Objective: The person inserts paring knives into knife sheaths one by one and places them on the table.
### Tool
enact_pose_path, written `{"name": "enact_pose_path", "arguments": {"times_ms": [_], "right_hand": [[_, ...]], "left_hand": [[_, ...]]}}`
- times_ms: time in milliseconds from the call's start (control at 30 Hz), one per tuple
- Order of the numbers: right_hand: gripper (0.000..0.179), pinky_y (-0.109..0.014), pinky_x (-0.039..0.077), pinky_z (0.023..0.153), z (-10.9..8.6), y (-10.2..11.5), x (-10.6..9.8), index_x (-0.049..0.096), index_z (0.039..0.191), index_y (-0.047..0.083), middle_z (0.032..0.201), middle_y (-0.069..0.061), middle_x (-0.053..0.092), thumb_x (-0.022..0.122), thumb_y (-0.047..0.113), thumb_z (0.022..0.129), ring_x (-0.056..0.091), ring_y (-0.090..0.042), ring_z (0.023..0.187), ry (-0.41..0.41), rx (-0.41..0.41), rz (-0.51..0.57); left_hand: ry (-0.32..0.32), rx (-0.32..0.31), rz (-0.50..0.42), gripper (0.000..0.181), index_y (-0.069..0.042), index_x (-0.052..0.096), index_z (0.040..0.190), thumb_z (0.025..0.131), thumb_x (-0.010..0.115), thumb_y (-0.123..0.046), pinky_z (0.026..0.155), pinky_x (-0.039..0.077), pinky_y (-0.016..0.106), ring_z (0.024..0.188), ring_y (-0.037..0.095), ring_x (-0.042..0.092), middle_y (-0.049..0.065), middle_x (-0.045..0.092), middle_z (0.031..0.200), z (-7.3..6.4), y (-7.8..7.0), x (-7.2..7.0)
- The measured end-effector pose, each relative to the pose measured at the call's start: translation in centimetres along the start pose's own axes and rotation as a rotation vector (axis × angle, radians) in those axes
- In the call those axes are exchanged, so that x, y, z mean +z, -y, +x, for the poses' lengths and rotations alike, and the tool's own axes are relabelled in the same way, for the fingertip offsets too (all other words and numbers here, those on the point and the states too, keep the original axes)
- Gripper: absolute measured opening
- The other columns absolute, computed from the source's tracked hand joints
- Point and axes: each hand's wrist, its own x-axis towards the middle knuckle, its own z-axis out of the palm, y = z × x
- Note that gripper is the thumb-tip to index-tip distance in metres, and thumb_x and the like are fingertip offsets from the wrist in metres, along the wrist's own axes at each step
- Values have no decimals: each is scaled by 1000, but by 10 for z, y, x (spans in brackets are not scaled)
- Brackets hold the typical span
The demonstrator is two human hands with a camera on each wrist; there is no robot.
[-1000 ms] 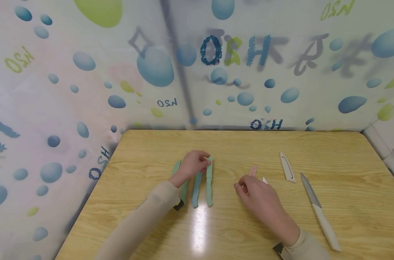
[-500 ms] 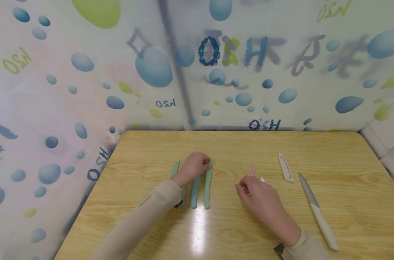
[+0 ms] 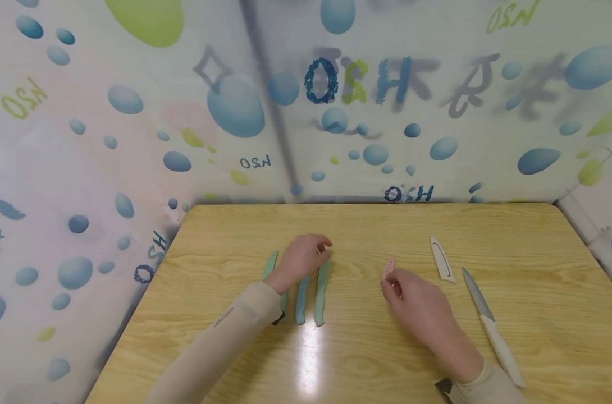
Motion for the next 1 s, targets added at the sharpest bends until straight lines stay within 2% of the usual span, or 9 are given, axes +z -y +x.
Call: {"name": "enact_pose_path", "arguments": {"times_ms": [167, 333, 467, 600, 667, 867, 933, 1000], "right_hand": [[23, -35, 50, 62, -1, -12, -9, 72, 106, 3, 84, 2, 67, 61, 23, 105, 53, -13, 68, 5, 38, -10], [22, -35, 48, 61, -4, -22, -12, 71, 106, 4, 82, 2, 65, 61, 23, 105, 52, -15, 68, 30, 81, -21], [22, -34, 47, 61, -9, -29, -14, 71, 106, 5, 84, 2, 66, 61, 25, 105, 54, -15, 69, 59, 127, -9], [23, -35, 49, 59, -12, -37, -15, 71, 106, 4, 87, 0, 67, 60, 25, 105, 57, -15, 71, 75, 137, -26], [24, -37, 50, 59, -13, -40, -15, 72, 106, 5, 89, -1, 68, 60, 25, 105, 59, -15, 72, 71, 133, -40], [19, -39, 51, 59, -18, -47, -14, 73, 102, 4, 88, -2, 68, 64, 22, 102, 61, -16, 73, 33, 102, -53], [19, -38, 50, 59, -20, -48, -14, 73, 102, 4, 88, -1, 68, 64, 21, 101, 60, -15, 72, 26, 95, -53], [19, -36, 49, 59, -20, -50, -14, 73, 102, 3, 87, -1, 67, 64, 21, 102, 58, -14, 72, 25, 92, -49]], "left_hand": [[-8, 77, -30, 22, -11, 74, 120, 104, 65, -22, 63, 52, 19, 80, 7, 65, 0, 74, 102, 3, -17, 1], [29, 142, 7, 21, -11, 75, 118, 104, 64, -22, 67, 51, 17, 84, 6, 64, -2, 74, 101, 10, -40, 11], [107, 150, 48, 23, -13, 75, 119, 106, 61, -25, 69, 49, 17, 84, 4, 61, -4, 73, 100, 17, -59, 23], [194, 118, 100, 28, -14, 72, 124, 106, 59, -32, 70, 50, 17, 83, 3, 61, -6, 73, 105, 22, -73, 39], [210, 110, 138, 30, -14, 70, 123, 107, 57, -36, 69, 51, 18, 81, 4, 62, -6, 72, 105, 24, -79, 48], [180, 129, 290, 30, -17, 62, 100, 103, 63, -47, 61, 50, 23, 75, 8, 55, -4, 60, 93, 24, -96, 66], [164, 137, 358, 28, -16, 62, 100, 101, 66, -44, 59, 50, 23, 76, 8, 53, -2, 58, 95, 23, -101, 70], [148, 142, 419, 24, -15, 64, 104, 104, 63, -39, 57, 52, 23, 76, 9, 55, -1, 59, 96, 23, -104, 72]]}}
